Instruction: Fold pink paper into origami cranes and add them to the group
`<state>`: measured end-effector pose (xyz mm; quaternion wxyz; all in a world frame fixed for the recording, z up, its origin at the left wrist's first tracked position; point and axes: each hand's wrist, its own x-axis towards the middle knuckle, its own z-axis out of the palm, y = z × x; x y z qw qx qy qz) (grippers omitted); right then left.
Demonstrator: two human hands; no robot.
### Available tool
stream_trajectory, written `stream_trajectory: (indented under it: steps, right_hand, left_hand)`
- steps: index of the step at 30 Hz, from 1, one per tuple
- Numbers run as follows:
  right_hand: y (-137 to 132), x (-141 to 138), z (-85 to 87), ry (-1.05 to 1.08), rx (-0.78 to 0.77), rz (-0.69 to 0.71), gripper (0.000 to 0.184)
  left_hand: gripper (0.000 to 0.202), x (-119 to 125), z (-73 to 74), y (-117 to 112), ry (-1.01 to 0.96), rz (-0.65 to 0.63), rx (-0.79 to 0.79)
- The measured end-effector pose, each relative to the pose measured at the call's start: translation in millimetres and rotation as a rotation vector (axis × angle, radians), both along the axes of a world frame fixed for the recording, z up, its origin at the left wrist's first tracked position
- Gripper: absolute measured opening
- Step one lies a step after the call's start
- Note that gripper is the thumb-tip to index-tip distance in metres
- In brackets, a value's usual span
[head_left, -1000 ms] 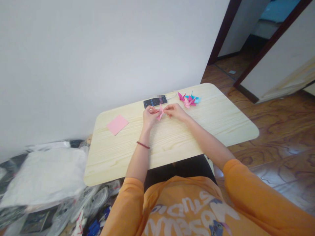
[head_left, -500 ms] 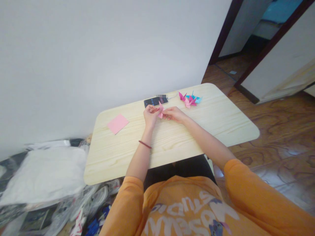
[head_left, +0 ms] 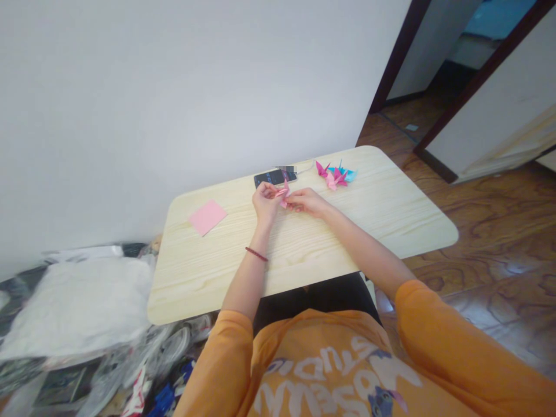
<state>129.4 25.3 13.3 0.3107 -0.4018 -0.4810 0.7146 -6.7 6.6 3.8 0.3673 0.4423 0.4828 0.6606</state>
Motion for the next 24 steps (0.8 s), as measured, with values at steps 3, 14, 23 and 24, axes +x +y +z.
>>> stream_trajectory:
  steps: [3,14,23,24]
  right_hand:
    - [0.1,0.2,0.2,-0.016,0.018,0.007,0.012]
    - [0.9,-1.4,-4.1,-0.015,0.039,0.021,0.012]
    - [2.6,-2.7,-7.2,-0.061,0.064,0.009,0.008]
    - [2.4,-2.6,-6.8,-0.061,0.061,0.011,0.008]
  left_hand:
    - [0.032,0.8,0.2,-0.5,0.0,0.005,0.009]
    - [0.029,1.8,1.1,-2.0,0.036,0.045,0.045]
    - [0.029,3.9,1.7,-3.6,0.053,0.057,0.059]
    - [0.029,3.8,1.4,-3.4,0.052,0.057,0.057]
